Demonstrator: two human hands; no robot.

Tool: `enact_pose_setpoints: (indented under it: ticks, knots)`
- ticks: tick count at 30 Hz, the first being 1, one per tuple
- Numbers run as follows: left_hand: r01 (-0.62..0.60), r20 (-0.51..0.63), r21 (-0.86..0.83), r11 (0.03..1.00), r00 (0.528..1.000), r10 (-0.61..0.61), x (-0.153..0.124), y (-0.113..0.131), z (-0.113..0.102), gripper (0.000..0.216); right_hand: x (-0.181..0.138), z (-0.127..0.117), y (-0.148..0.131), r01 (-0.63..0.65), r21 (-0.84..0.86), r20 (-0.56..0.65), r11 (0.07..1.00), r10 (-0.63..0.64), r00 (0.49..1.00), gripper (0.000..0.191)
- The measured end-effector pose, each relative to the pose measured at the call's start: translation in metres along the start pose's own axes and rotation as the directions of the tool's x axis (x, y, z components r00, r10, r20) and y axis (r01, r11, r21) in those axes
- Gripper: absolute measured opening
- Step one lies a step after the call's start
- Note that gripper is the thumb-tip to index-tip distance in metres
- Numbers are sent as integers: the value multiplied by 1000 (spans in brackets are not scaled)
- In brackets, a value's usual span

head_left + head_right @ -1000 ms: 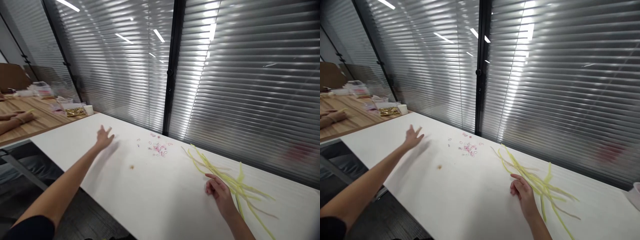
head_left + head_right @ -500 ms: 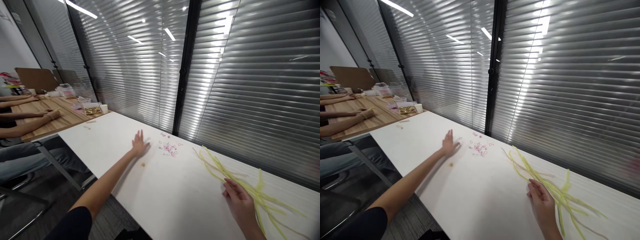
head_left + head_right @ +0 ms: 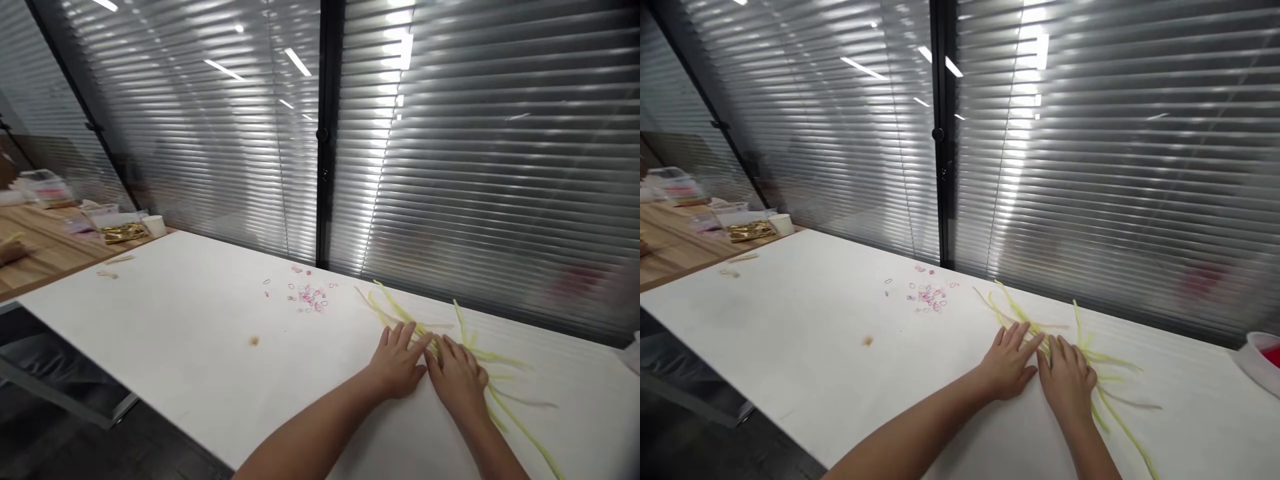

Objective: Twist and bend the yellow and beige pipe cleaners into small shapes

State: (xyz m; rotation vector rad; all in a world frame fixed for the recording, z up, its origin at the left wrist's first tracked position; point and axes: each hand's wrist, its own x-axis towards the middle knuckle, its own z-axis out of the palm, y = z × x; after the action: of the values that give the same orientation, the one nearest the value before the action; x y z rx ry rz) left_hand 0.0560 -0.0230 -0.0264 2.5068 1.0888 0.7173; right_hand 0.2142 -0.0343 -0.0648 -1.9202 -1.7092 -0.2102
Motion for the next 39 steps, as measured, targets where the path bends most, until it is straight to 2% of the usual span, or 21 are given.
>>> enact_pose_setpoints:
  ticks: [3, 8, 16, 20, 24, 28, 31, 35, 39]
  knots:
    - [-38, 23, 66, 997, 999, 36, -3, -2, 3, 66, 3, 2, 4, 8, 58, -15, 998, -8, 1000, 32]
    - [-4, -81, 34, 999, 997, 6, 4, -11, 3, 53, 10, -8, -1, 29, 152, -84, 988, -16, 996, 25]
    - [2, -265, -169, 986, 963, -48, 11, -20, 3, 41, 14, -11, -10, 10, 266, -265, 964, 63, 962, 25]
    - [8, -322, -301, 954, 941, -109, 15, -22, 2, 36, 14, -13, -12, 39, 299, -270, 954, 46, 962, 29]
    - [-14, -362, -360, 933, 924, -126, 18, -24, 3, 36, 14, -16, -16, 94, 353, -255, 931, -1, 967, 29]
    - [29, -418, -457, 889, 875, -243, 20, -25, 3, 36, 13, -21, -20, 116, 417, -254, 901, -7, 967, 26]
    - [85, -409, -583, 808, 829, -382, 20, -25, 2, 39, 13, -24, -21, 97, 486, -259, 868, 37, 965, 25]
    - [116, -416, -694, 711, 742, -526, 20, -20, -2, 48, 14, -26, -23, -16, 648, -221, 762, 207, 953, 26]
    - [101, -436, -757, 646, 658, -614, 21, -16, -6, 60, 14, -24, -24, -148, 766, -151, 626, 399, 904, 32]
